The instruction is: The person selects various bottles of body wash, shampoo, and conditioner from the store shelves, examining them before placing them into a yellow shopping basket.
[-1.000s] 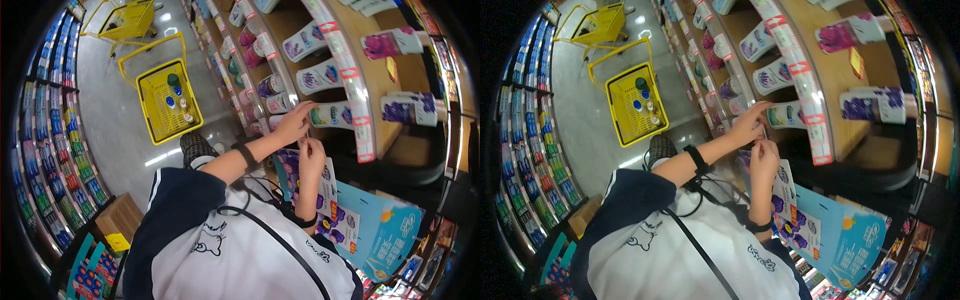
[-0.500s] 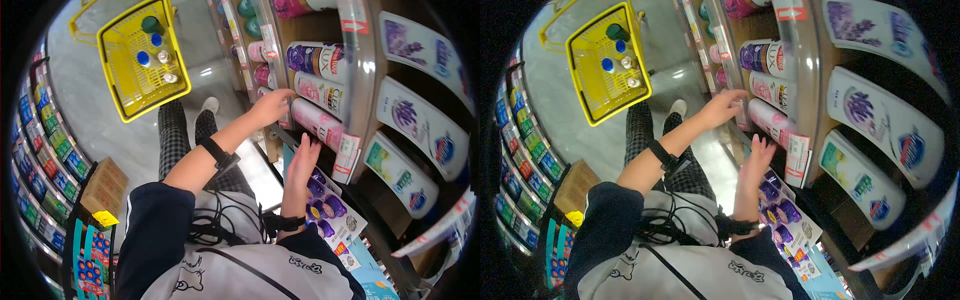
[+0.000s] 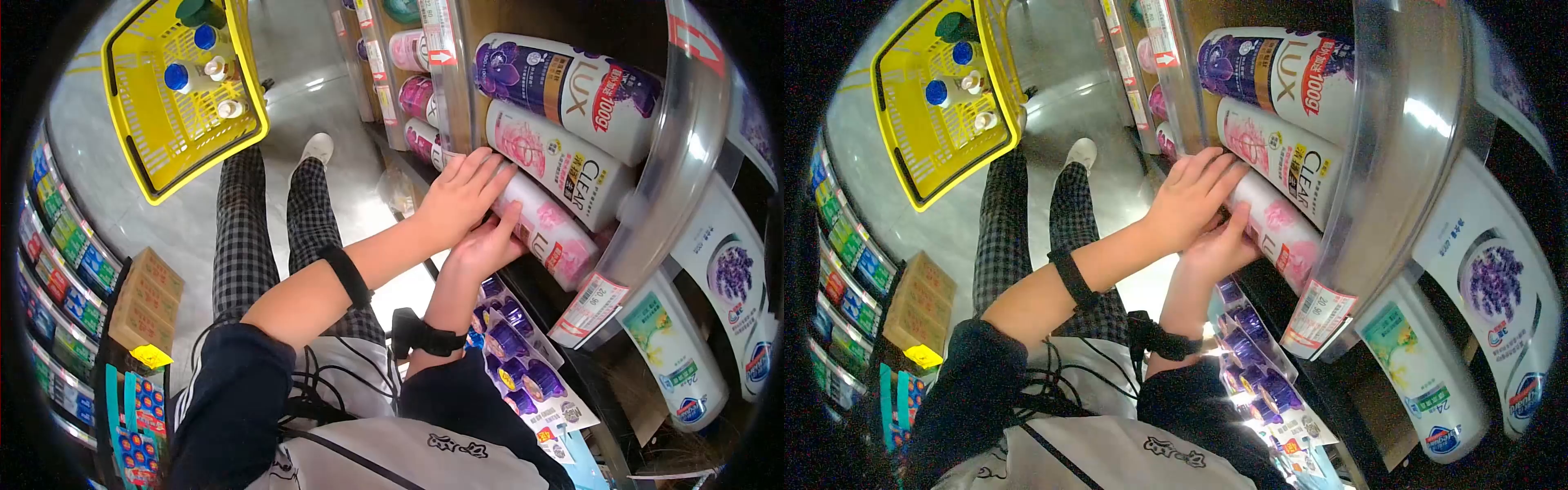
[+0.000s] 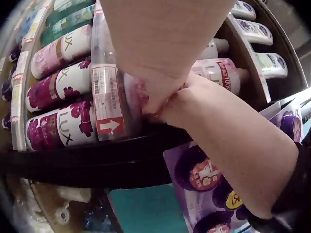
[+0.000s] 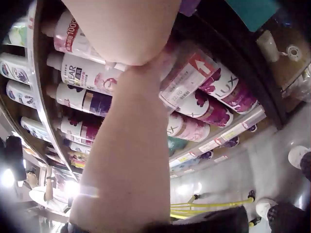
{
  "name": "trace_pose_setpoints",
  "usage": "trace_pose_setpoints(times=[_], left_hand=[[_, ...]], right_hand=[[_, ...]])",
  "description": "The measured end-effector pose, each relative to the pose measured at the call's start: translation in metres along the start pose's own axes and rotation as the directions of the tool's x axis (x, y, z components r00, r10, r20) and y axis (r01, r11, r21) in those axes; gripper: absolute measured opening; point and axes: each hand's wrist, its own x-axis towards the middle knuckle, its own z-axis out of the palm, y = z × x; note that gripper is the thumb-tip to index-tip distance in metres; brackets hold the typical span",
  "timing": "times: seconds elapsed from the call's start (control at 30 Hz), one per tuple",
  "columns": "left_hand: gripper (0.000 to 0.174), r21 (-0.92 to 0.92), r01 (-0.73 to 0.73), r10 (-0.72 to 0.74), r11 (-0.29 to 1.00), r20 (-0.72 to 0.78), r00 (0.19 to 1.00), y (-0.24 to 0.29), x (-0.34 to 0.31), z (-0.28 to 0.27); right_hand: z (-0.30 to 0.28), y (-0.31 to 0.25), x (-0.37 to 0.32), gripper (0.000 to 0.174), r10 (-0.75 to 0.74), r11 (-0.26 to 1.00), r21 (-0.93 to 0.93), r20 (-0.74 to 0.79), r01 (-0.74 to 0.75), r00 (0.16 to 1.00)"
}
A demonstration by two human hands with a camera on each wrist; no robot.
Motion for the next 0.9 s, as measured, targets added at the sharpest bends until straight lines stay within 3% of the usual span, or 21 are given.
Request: trace_pose_setpoints(times=[0.23,0.53,0.73,0.83,0.9], left_hand=[[0.084,-0.103,-0.019,0.027,0.995,0.078,0.997,-0.007,0.005,-0.006],[0.079,-0.026,-0.013,0.014,1.0,0.059,0.998,-0.007,0.006,0.005],[0.076,-0.157,0.023,-0.006,0.987,0.107,0.994,-0.009,0.0,-0.007],[0.075,-0.15,0.045,-0.039,0.988,0.045,0.998,-0.005,-0.005,-0.007],[0.075,-0.193,0.031,-0.028,0.981,0.021,0.999,-0.005,-0.006,-0.003]], right_hand=[[-0.012,-0.004,0.007,0.051,-0.111,0.991,-0.066,0.022,0.113,0.994],[-0.005,-0.008,0.001,0.045,-0.07,0.997,-0.037,-0.084,0.067,0.994],[-0.006,-0.003,-0.006,0.045,-0.101,0.994,-0.048,-0.054,0.099,0.993],[-0.008,-0.005,-0.009,0.059,-0.063,0.998,-0.029,-0.01,0.062,0.998],[-0.004,-0.009,-0.012,0.058,-0.029,0.998,-0.049,-0.021,0.028,0.999]])
